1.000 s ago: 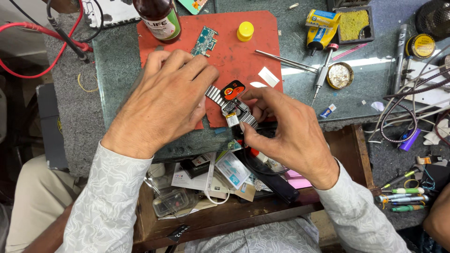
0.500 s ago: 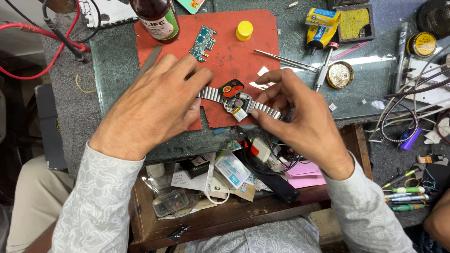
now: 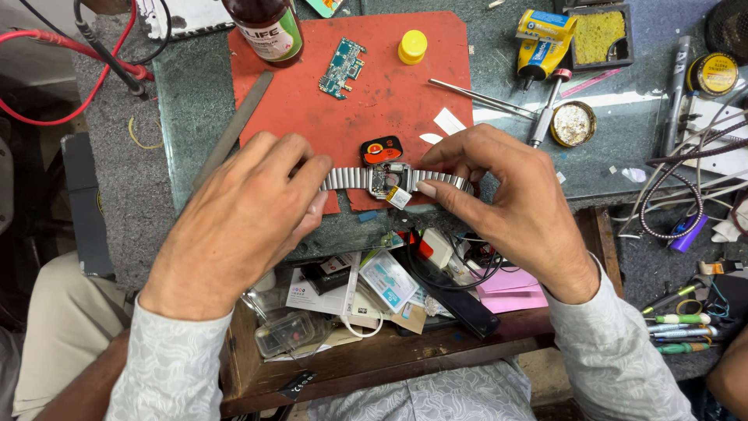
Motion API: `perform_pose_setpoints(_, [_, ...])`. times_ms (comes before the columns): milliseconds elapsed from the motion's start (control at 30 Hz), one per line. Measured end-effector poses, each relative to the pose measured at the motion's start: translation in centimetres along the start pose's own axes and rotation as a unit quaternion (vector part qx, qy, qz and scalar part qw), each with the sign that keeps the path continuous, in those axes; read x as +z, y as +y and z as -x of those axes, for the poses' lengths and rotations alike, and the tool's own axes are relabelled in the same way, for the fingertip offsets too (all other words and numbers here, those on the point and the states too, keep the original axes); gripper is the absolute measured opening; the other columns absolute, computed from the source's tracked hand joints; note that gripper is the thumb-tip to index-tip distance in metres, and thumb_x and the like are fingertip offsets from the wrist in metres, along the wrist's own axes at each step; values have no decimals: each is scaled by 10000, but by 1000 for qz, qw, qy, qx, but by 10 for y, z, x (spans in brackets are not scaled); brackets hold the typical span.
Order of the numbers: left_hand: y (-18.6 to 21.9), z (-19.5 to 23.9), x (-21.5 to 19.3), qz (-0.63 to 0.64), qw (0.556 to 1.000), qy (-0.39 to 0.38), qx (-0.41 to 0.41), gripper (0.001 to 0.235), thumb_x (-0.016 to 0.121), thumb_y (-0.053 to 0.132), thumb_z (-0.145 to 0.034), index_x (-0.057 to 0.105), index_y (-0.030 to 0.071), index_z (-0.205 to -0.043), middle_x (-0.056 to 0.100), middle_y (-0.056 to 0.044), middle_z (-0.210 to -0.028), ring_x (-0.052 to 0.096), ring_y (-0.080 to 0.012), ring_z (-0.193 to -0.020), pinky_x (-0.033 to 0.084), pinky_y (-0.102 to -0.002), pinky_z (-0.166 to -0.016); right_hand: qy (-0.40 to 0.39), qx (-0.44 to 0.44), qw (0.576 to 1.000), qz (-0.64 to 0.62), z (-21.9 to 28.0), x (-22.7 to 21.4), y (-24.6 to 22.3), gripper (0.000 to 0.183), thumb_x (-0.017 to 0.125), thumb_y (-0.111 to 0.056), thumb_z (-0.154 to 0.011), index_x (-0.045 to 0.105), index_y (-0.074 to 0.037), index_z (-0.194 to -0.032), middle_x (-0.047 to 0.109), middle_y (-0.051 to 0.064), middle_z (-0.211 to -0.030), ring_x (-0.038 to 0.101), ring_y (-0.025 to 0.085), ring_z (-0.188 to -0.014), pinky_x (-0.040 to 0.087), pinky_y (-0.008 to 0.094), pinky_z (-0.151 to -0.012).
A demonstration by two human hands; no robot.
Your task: The person replaces the battery in a smartwatch, then uses a soldering iron and tweezers to reattach internal components. The person closes the watch case and applies adhesive to the back cover.
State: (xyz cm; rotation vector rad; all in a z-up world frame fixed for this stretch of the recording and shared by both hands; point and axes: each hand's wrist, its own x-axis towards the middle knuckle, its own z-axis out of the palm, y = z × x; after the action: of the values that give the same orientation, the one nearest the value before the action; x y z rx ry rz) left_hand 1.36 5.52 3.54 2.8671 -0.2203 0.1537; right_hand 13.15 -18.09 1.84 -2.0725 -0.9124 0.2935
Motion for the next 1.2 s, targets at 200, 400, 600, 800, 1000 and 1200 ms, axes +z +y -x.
perform_pose_setpoints(200, [4, 13, 5, 31, 999, 14, -34, 334, 755, 187, -842, 670, 16, -1116, 594, -98, -1013, 594, -278, -927, 525, -418, -793, 21, -67, 997, 39, 0, 1, -4, 223, 816, -84, -873, 725, -38, -1071, 715, 65, -1077, 685, 172, -912, 529, 296, -742])
perform_pose_setpoints(400, [13, 26, 16, 102, 989, 93, -52, 406, 790, 157, -838, 674, 38, -1208, 624, -94, -1121, 611, -277, -1023, 511, -426, -870, 48, -184, 968, 166, 9, 2, -1, 278, 806, -62, -848, 697, -49, -1102, 668, 97, -1199, 631, 305, -1051, 499, 407, -901])
perform_pose_setpoints(600, [31, 24, 45, 132, 980, 148, -33, 450, 781, 147, -880, 679, 103, -1316, 594, -85, -1241, 592, -280, -1090, 492, -448, -945, 30, -224, 957, 181, 19, 21, 8, 337, 829, -103, -850, 724, -74, -1169, 675, 66, -1137, 631, 251, -971, 491, 377, -824])
perform_pose_setpoints(800, [32, 14, 59, 117, 982, 150, -22, 435, 779, 183, -905, 679, 115, -1322, 568, -84, -1274, 569, -283, -1129, 476, -455, -938, 94, -250, 944, 194, 20, 34, 13, 301, 832, -57, -837, 758, -71, -1128, 707, 52, -1058, 665, 219, -912, 503, 352, -760])
perform_pose_setpoints(1000, [30, 14, 62, 162, 974, 154, -37, 432, 787, 167, -902, 680, 91, -1313, 589, -71, -1238, 582, -247, -1035, 483, -423, -906, 115, -253, 938, 206, 18, 38, 12, 336, 822, -13, -809, 764, -56, -1137, 702, 62, -1033, 659, 229, -894, 539, 342, -762])
perform_pose_setpoints(1200, [29, 13, 64, 191, 962, 191, -48, 355, 783, 128, -927, 678, 40, -1255, 613, -68, -1170, 606, -252, -1046, 505, -399, -906, 106, -258, 927, 250, 15, 40, 5, 306, 835, -8, -826, 760, -32, -1121, 696, 67, -1018, 656, 236, -889, 536, 341, -749])
